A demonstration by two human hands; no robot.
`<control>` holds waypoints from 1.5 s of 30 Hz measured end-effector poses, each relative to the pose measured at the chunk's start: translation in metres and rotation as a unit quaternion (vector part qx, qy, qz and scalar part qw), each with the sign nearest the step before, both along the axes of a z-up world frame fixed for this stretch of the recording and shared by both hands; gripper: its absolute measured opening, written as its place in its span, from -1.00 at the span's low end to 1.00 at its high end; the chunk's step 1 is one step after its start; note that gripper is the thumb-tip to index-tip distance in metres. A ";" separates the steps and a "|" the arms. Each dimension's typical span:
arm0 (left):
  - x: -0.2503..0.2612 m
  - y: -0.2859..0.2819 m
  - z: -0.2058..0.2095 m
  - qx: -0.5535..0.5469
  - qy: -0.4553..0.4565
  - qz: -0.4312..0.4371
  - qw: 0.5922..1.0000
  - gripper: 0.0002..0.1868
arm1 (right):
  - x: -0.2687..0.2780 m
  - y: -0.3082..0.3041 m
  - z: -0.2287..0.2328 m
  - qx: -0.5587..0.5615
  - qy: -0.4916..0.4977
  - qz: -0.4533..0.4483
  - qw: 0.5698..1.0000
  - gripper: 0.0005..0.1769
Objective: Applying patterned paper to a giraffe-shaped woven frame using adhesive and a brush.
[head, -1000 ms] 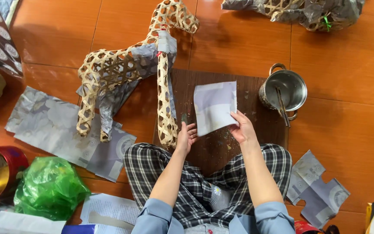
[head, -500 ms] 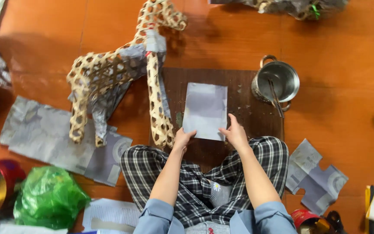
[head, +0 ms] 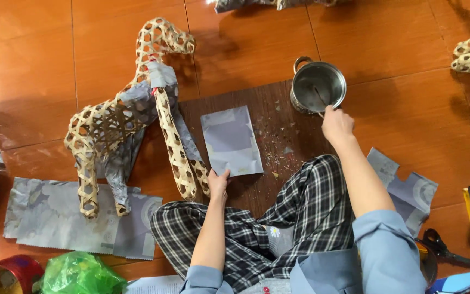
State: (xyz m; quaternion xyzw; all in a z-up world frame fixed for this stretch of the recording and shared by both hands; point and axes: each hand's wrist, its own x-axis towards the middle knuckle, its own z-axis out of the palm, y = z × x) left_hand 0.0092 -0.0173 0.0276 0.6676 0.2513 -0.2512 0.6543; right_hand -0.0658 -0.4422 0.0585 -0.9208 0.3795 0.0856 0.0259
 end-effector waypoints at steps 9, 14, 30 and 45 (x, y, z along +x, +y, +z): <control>-0.012 -0.003 0.024 -0.089 0.071 -0.039 0.993 -0.45 | -0.036 0.103 0.072 0.652 -0.421 -0.231 0.588 -0.71; -0.015 0.001 0.014 -0.105 0.084 -0.035 0.990 -0.41 | -0.066 0.144 0.104 0.715 -0.429 -0.209 0.511 -0.69; -0.010 -0.010 0.008 -0.092 0.065 0.010 0.994 -0.42 | 0.045 0.264 0.034 0.148 0.067 0.302 0.939 -0.25; -0.001 -0.014 0.010 -0.130 0.160 0.000 0.979 -0.73 | -0.117 0.280 0.025 0.361 -0.140 0.082 0.918 -0.59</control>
